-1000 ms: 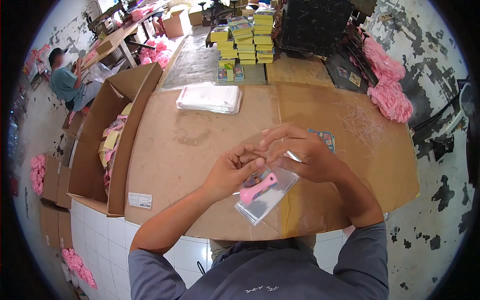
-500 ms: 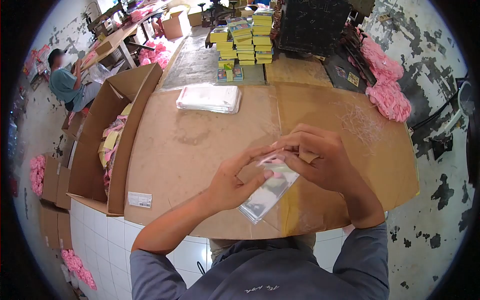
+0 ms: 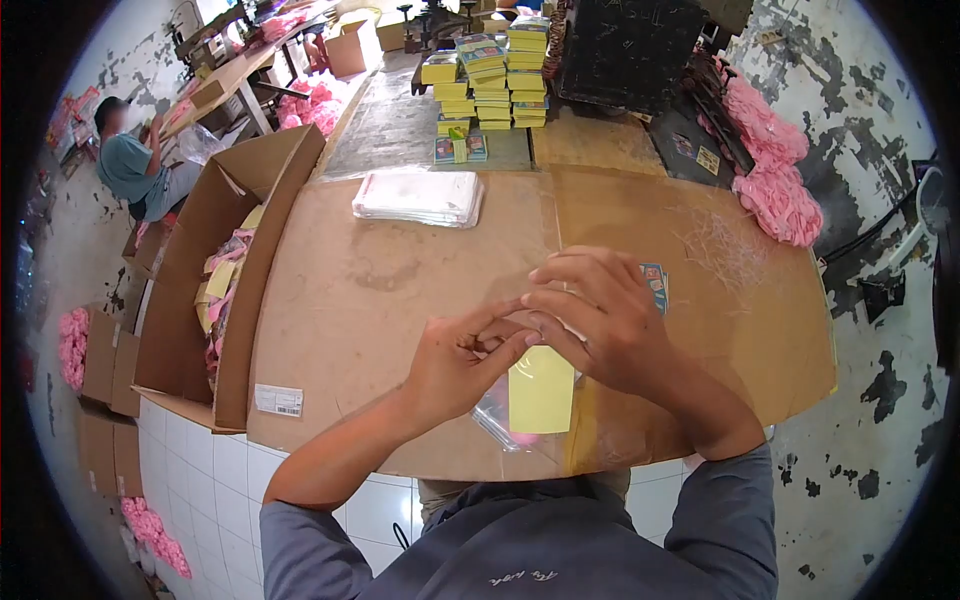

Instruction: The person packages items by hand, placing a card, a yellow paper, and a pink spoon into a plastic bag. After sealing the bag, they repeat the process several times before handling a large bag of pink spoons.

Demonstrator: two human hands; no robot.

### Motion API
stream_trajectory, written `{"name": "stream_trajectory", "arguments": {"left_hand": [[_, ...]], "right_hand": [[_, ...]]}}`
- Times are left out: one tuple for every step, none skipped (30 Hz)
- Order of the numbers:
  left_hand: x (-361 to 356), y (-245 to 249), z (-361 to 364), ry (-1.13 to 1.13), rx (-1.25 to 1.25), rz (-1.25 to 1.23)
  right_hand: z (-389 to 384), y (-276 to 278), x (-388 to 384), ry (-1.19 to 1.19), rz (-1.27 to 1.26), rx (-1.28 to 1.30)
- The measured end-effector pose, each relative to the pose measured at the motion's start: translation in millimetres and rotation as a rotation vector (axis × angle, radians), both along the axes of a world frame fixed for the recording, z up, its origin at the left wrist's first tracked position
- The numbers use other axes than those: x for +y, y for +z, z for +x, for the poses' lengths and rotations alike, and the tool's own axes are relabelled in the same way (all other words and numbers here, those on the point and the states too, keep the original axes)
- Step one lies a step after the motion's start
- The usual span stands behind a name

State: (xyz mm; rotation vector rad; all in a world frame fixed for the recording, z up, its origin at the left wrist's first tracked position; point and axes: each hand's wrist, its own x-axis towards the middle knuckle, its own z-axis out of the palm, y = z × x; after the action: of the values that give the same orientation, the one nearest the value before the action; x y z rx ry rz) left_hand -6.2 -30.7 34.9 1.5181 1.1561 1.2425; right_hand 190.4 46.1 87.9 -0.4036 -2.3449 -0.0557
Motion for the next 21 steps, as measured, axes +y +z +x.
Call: {"name": "stream_trajectory", "arguments": {"left_hand": [[0.4, -5.2, 1.2, 0.005, 0.021, 0.026], [0.6, -8.1, 2.0, 0.01, 0.041, 0.052], [0.8, -8.5, 2.1, 0.019, 0.069, 0.066], [0.9, -8.7, 2.2, 0.028, 0.097, 0.08], [0.9, -8.9, 2.6, 0.036, 0.125, 0.093], [0.3, -6.8, 3.3, 0.037, 0.191, 0.094], [-0.9, -2.5, 4.0, 0.039, 0.258, 0.096], [-1.4, 0.0, 4.5, 0.042, 0.325, 0.098], [-1.2, -3.4, 5.3, 0.036, 0.326, 0.112], [-0.8, -9.7, 6.5, 0.029, 0.328, 0.125], [-0.7, -13.2, 7.3, 0.021, 0.331, 0.139], [-0.8, -12.4, 6.8, -0.006, 0.314, 0.106], [-0.2, -10.9, 5.3, -0.031, 0.297, 0.074], [0.8, -9.8, 4.1, -0.055, 0.279, 0.041], [2.3, -9.8, 3.7, -0.043, 0.192, -0.01], [4.4, -10.2, 2.9, -0.03, 0.105, -0.062], [6.1, -9.9, 2.2, -0.017, 0.017, -0.112], [7.0, -7.1, 0.8, -0.032, -0.052, -0.132], [7.5, -2.7, -1.4, -0.048, -0.122, -0.15], [8.2, -0.1, -2.7, -0.065, -0.19, -0.167], [8.5, -1.0, -2.5, -0.063, -0.204, -0.163]], "right_hand": [[-1.9, -3.1, -0.3, -0.012, 0.019, -0.018], [-2.2, -5.6, 0.6, -0.018, 0.055, -0.03], [-2.6, -8.1, 1.4, -0.023, 0.091, -0.043], [-2.8, -10.0, 1.9, -0.028, 0.127, -0.055], [-2.1, -11.3, 1.0, -0.044, 0.19, -0.096], [-0.9, -12.6, -0.6, -0.06, 0.254, -0.136], [-0.1, -13.6, -1.4, -0.076, 0.318, -0.176], [-0.6, -16.1, -0.8, -0.081, 0.324, -0.188], [-1.6, -20.1, 0.1, -0.086, 0.329, -0.2], [-1.8, -23.2, 0.8, -0.091, 0.334, -0.212], [-0.8, -23.9, 4.2, -0.127, 0.274, -0.154], [0.8, -22.7, 11.8, -0.163, 0.214, -0.094], [2.8, -20.1, 20.8, -0.197, 0.155, -0.034], [9.5, -15.6, 31.9, -0.199, 0.005, 0.053], [21.0, -10.6, 42.5, -0.201, -0.146, 0.137], [35.1, 2.0, 47.5, -0.111, -0.454, 0.108], [52.8, 19.2, 48.3, -0.016, -0.759, 0.076], [73.3, 35.7, 46.6, 0.064, -1.006, 0.074], [96.4, 46.5, 48.1, 0.145, -1.252, 0.072], [123.6, 47.4, 56.8, 0.254, -1.355, 0.158], [153.5, 46.5, 69.0, 0.364, -1.459, 0.245]]}}
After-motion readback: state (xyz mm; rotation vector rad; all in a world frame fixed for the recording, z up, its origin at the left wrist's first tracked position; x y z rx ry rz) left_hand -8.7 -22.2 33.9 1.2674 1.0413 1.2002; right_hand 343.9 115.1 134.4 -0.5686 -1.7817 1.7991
